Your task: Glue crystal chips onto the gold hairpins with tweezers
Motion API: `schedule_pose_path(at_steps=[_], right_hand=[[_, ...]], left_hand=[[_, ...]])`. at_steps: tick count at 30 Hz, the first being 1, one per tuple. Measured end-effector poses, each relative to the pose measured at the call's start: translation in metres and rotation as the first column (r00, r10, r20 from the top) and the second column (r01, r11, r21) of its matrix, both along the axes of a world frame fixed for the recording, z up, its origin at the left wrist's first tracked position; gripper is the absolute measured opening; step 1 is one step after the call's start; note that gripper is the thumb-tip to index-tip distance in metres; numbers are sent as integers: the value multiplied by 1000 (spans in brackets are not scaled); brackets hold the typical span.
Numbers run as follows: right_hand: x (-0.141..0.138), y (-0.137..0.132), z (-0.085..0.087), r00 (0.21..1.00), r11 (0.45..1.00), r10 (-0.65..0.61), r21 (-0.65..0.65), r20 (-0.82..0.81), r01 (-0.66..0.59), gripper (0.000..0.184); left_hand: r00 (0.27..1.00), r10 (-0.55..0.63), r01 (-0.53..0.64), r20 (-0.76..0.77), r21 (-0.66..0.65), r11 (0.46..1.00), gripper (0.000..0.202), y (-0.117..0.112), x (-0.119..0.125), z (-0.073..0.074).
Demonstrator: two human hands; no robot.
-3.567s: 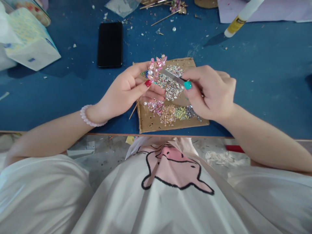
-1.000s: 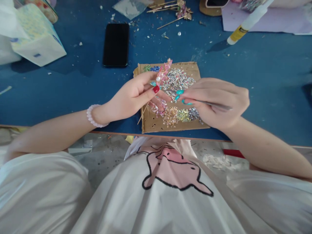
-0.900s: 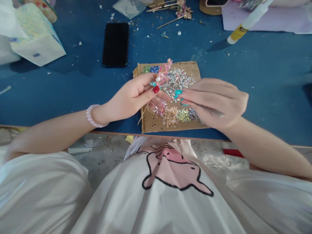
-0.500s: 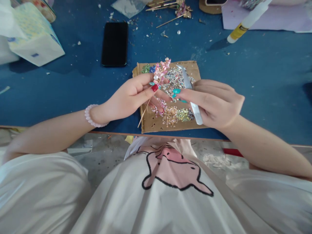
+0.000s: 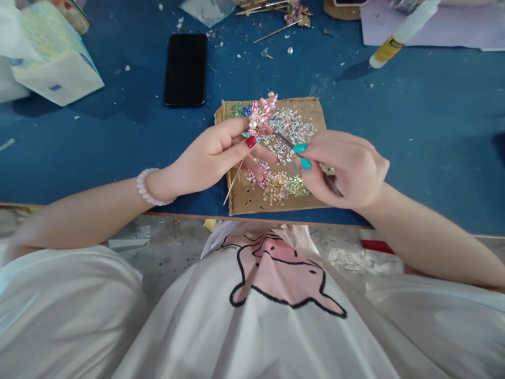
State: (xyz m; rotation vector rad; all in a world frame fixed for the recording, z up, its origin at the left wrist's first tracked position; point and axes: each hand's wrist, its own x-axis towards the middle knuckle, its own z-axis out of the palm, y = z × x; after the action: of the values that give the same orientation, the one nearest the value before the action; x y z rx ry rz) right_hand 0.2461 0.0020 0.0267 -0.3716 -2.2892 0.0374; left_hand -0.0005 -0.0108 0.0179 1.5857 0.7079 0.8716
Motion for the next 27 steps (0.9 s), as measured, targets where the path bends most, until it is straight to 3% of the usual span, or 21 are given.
schedule_pose_path(at_steps=[9, 17, 27], right_hand=[[1, 2, -3, 993, 999, 16, -46, 120, -10, 29], [-8, 0, 1, 995, 999, 43, -22, 87, -41, 28], [-9, 1, -6, 996, 998, -4, -64, 93, 10, 27]], left_hand=[[999, -10, 10, -38, -3, 1000, 29, -2, 2, 1], [999, 4, -5, -49, -21, 1000, 37, -2, 3, 1], [999, -31, 30, -25, -8, 1000, 28, -1, 5, 2]])
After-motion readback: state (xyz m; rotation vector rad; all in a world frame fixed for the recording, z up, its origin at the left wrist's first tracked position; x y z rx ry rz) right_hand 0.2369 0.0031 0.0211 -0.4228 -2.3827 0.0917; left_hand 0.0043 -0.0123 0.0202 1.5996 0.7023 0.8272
